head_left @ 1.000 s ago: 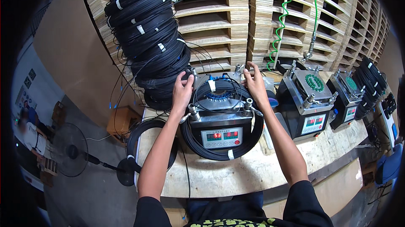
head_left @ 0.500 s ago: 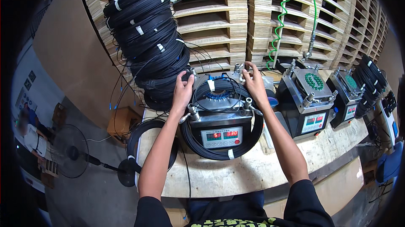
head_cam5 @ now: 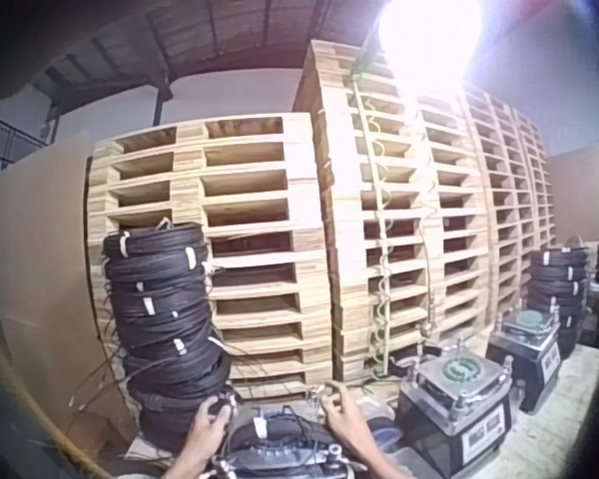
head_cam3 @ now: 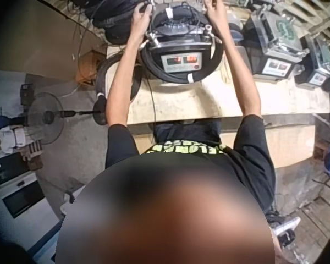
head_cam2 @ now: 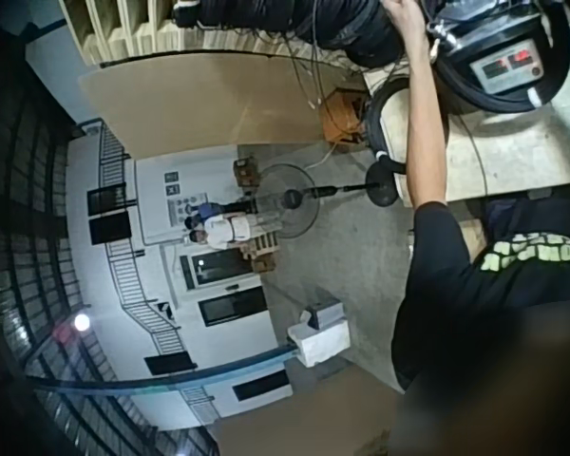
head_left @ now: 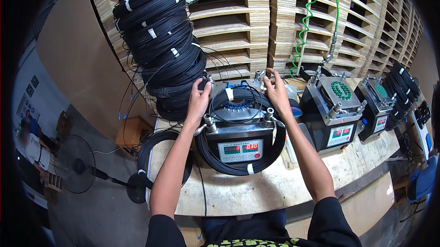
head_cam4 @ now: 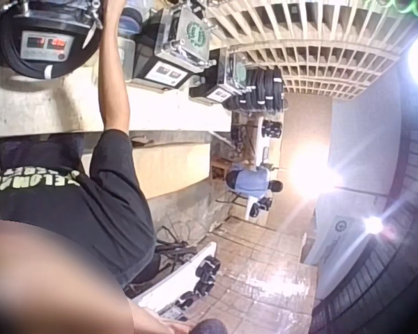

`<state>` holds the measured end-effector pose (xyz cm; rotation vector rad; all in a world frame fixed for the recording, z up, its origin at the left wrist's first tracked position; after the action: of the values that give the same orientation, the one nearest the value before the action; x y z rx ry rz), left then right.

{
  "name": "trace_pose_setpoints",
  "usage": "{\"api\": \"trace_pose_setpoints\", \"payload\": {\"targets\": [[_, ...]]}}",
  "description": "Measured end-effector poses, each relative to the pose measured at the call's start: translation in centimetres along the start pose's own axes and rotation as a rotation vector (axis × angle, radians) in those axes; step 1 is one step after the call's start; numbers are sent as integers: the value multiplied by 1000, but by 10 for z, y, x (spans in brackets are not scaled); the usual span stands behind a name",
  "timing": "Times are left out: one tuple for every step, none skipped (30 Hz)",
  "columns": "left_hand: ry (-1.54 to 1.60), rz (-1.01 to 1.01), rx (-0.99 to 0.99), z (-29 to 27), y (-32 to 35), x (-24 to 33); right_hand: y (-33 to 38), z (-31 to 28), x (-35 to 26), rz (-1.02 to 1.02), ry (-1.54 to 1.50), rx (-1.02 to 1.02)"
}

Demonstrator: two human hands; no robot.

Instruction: Polishing fiber optic connectors using industrial polishing machines in a factory setting.

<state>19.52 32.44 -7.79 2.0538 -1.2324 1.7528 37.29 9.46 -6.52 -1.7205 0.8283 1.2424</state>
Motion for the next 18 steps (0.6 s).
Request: {"api": "trace_pose_setpoints", "payload": {"targets": [[5, 4, 12, 0, 0, 0, -1, 0, 1, -2, 1, 1], [10, 8, 24, 0, 1, 0, -2, 1, 2, -3, 3, -11], [11, 9, 25, 0, 1, -1, -2, 1, 3, -4, 5, -24], [17, 12, 23, 0, 1, 0, -2, 1, 3, -6, 6, -24], [23, 15, 21, 0, 1, 0, -2, 1, 3, -10, 18, -25], [23, 16, 22, 0, 0, 0, -2, 1, 2, -14, 31, -27], [43, 2, 26, 0, 1, 0, -2, 1, 3, -13, 32, -26], [62, -12, 31, 1, 2, 0, -2, 1, 3, -18, -2, -18], [62, -12, 30, 1, 1, 0, -3, 1, 4, -23, -35, -11], [60, -5, 37, 0, 1, -1, -3, 1, 4, -22, -35, -11], [58, 2, 45, -1, 1, -1, -4, 2, 5, -2, -39, -21], [58, 2, 46, -2, 1, -2, -5, 3, 6, 18, -42, -31], [67, -2, 52, -1, 2, 1, -6, 2, 7, 17, -40, -29], [77, -6, 57, -1, 4, 4, -6, 0, 8, 7, -48, -10], [80, -5, 55, -1, 5, 8, -6, -3, 8, -4, -56, 10], [111, -17, 60, -1, 8, 10, -6, -3, 7, -6, -54, 11], [142, -29, 63, -1, 9, 11, -5, -1, 7, 16, -41, -5], [145, -27, 61, -1, 7, 8, -5, 1, 6, 39, -28, -20]]}}
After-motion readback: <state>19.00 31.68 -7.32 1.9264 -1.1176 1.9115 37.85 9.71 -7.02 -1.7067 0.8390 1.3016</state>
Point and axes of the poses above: each hand's wrist, its own y-axis away from the middle knuckle, its own z-axis out of the palm, x = y × z, the point moved 6 cm from there along -y, towards the middle knuckle, and after that the axes turned 11 degrees about z, right-handed, at the moved point
